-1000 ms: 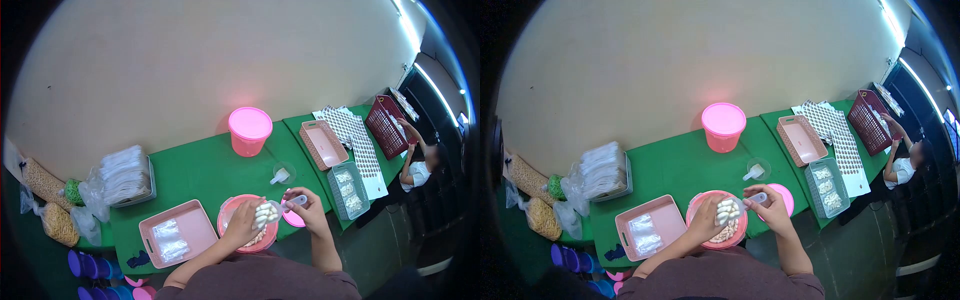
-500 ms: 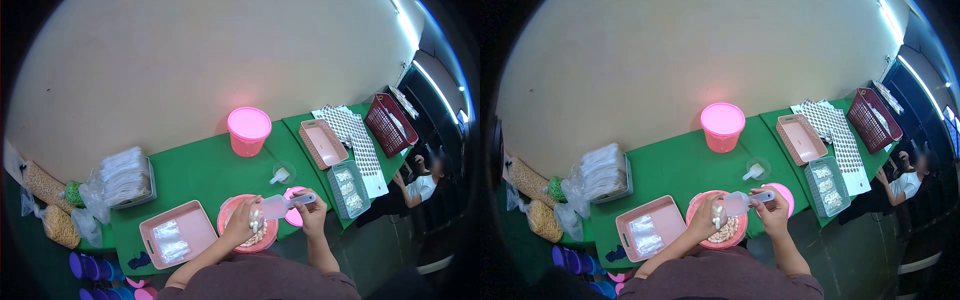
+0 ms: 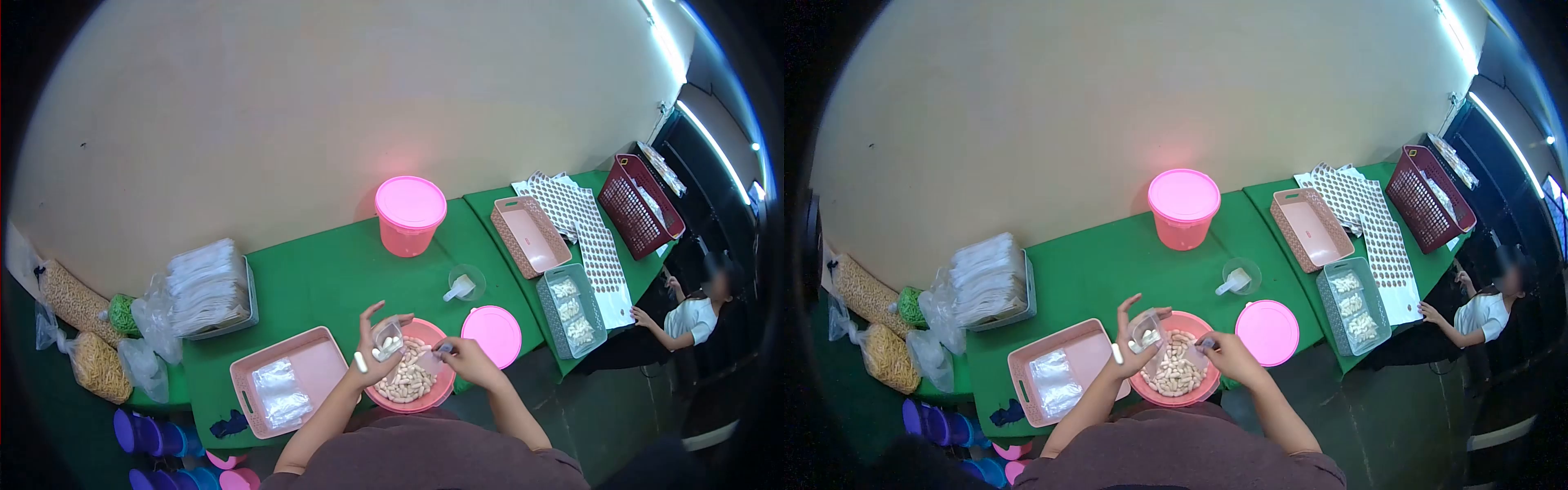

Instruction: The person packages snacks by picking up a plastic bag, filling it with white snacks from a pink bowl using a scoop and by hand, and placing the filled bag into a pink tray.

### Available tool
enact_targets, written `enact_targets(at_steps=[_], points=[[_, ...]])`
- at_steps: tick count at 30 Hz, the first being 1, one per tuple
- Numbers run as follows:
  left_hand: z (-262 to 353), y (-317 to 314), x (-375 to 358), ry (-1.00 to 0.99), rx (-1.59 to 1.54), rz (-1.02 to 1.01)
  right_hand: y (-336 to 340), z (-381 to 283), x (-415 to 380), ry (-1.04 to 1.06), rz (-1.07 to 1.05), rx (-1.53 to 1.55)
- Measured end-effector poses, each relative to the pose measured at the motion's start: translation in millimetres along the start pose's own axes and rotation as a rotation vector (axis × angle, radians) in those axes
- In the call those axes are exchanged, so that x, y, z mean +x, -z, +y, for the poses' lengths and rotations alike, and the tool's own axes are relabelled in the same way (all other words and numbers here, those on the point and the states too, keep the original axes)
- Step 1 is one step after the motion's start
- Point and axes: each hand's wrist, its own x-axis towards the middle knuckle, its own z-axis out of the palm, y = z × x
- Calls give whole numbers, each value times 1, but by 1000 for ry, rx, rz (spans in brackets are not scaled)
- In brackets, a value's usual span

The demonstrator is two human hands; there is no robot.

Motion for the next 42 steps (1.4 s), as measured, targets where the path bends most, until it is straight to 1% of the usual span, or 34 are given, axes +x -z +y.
enact_targets(at_steps=[2, 3, 5, 6, 8, 9, 11, 12, 14, 15, 17, 18, 20, 21, 23, 24, 26, 27, 29, 30, 32, 33, 35, 36, 38, 42], points=[[-5, 6, 1, 14, -216, -81, -12, 16, 3, 63, -46, -57], [-9, 7, 1, 14, -216, -80, -12, 13, 4, 63, -48, -57], [-15, 10, 2, 193, -482, -74, -12, 8, 5, -8, -63, -55], [-19, 10, 1, 194, -483, -75, -11, 7, 6, -9, -62, -55], [-29, 11, -4, 301, -799, -39, -10, 7, 8, -61, -105, -116], [-32, 12, -5, 300, -798, -39, -12, 13, 8, -60, -105, -116], [-36, 16, -7, 314, -1007, -105, -16, 27, 8, 16, -158, -88], [-36, 19, -8, 314, -1006, -103, -17, 25, 8, 17, -160, -87], [-36, 22, -11, 296, -1000, -196, -17, 18, 5, -25, -172, -90], [-37, 23, -11, 296, -1001, -193, -17, 15, 5, -26, -175, -90], [-39, 23, -11, 418, -610, -146, -16, 10, 6, 137, -46, -168], [-38, 20, -11, 418, -611, -145, -15, 4, 6, 137, -46, -169], [-37, 9, -10, 425, -553, -96, -18, -10, 6, 54, -9, 266], [-38, 5, -9, 424, -553, -97, -21, -10, 6, 55, -8, 265], [-40, -2, -9, 345, -588, -16, -28, -5, 6, 49, 12, 483], [-41, -2, -9, 344, -588, -19, -31, -1, 7, 50, 14, 483], [-45, -2, -8, 229, -525, -107, -36, 7, 9, 112, 13, 528], [-45, -1, -8, 229, -524, -106, -35, 7, 8, 112, 13, 529], [-43, 4, -7, 110, -196, -49, -33, 8, 7, 134, 33, 623], [-41, 5, -7, 110, -195, -49, -34, 8, 7, 134, 32, 624], [-37, 7, -8, 38, 172, -40, -34, 8, 6, 173, 174, 515], [-35, 6, -8, 38, 172, -41, -34, 8, 6, 173, 175, 515], [-30, 5, -9, 348, 34, 45, -37, 7, 7, 162, 190, 502], [-27, 3, -9, 346, 34, 45, -38, 3, 7, 163, 191, 501], [-19, -3, -9, 232, 134, 56, -39, -7, 6, 250, 228, 475], [-12, -7, -10, 242, 100, 86, -41, -10, 6, 225, 228, 465]])
